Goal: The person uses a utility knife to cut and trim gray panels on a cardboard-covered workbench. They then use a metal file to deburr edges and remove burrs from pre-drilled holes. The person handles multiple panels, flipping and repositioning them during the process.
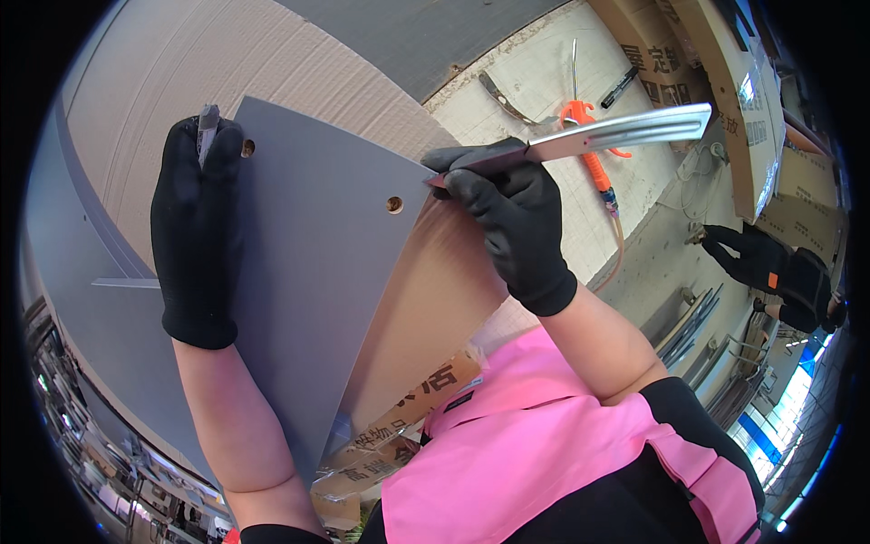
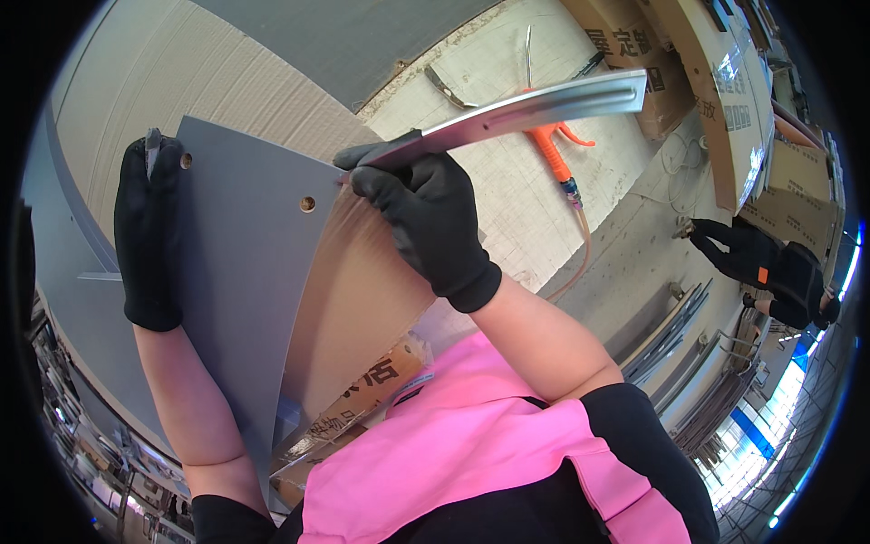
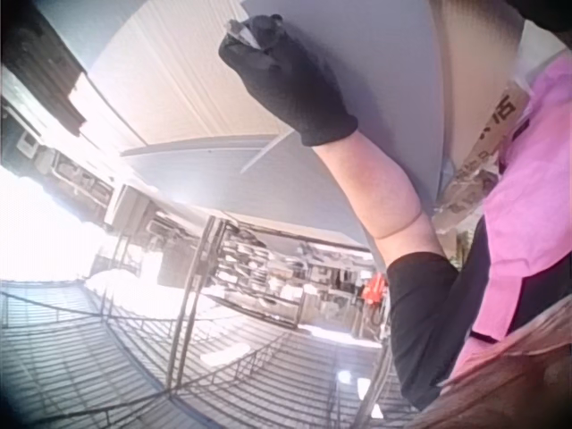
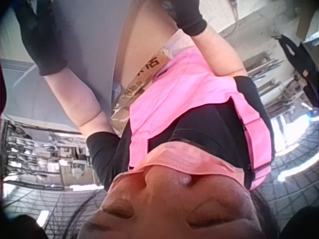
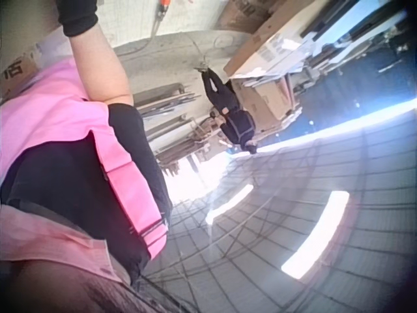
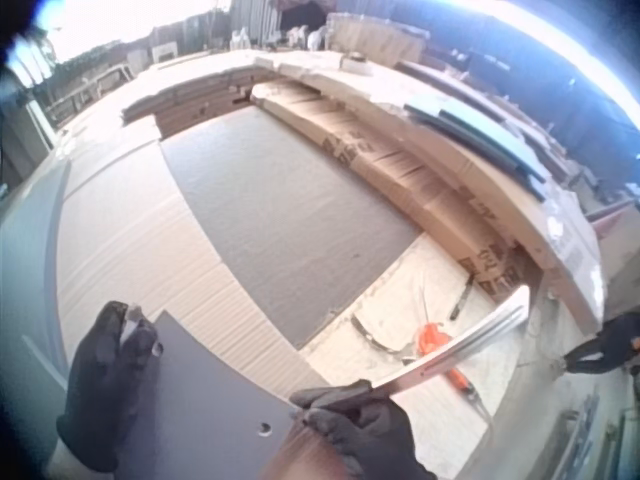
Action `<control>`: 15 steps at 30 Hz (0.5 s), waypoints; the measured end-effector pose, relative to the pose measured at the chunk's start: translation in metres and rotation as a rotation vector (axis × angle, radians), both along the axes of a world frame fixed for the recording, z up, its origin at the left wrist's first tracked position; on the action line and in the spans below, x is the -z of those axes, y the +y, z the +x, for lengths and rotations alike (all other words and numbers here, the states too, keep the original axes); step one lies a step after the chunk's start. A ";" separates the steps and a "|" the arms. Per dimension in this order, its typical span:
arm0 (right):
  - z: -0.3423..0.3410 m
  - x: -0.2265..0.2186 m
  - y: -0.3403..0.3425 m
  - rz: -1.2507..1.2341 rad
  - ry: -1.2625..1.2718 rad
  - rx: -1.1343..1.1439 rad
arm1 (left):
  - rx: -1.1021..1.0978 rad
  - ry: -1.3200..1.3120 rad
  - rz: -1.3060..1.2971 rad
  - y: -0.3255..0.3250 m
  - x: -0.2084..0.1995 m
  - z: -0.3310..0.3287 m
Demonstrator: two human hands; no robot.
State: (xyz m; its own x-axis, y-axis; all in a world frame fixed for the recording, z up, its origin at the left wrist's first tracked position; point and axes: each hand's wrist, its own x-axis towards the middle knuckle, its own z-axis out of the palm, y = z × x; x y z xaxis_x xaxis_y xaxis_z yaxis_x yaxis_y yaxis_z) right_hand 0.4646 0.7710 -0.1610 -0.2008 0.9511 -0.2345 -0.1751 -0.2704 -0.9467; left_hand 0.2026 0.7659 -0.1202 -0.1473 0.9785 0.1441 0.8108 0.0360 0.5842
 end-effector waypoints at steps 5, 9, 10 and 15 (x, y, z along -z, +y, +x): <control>0.003 -0.003 -0.001 -0.076 -0.038 -0.013 | -0.049 -0.026 -0.005 0.000 -0.001 0.002; 0.005 -0.002 -0.002 0.078 -0.094 -0.082 | -0.045 -0.072 -0.038 -0.002 -0.003 0.002; 0.005 -0.001 -0.003 0.092 -0.117 -0.059 | -0.055 -0.074 -0.053 -0.002 -0.003 0.002; 0.003 0.003 -0.004 -0.024 -0.223 -0.036 | -0.030 -0.055 -0.018 -0.001 -0.001 0.001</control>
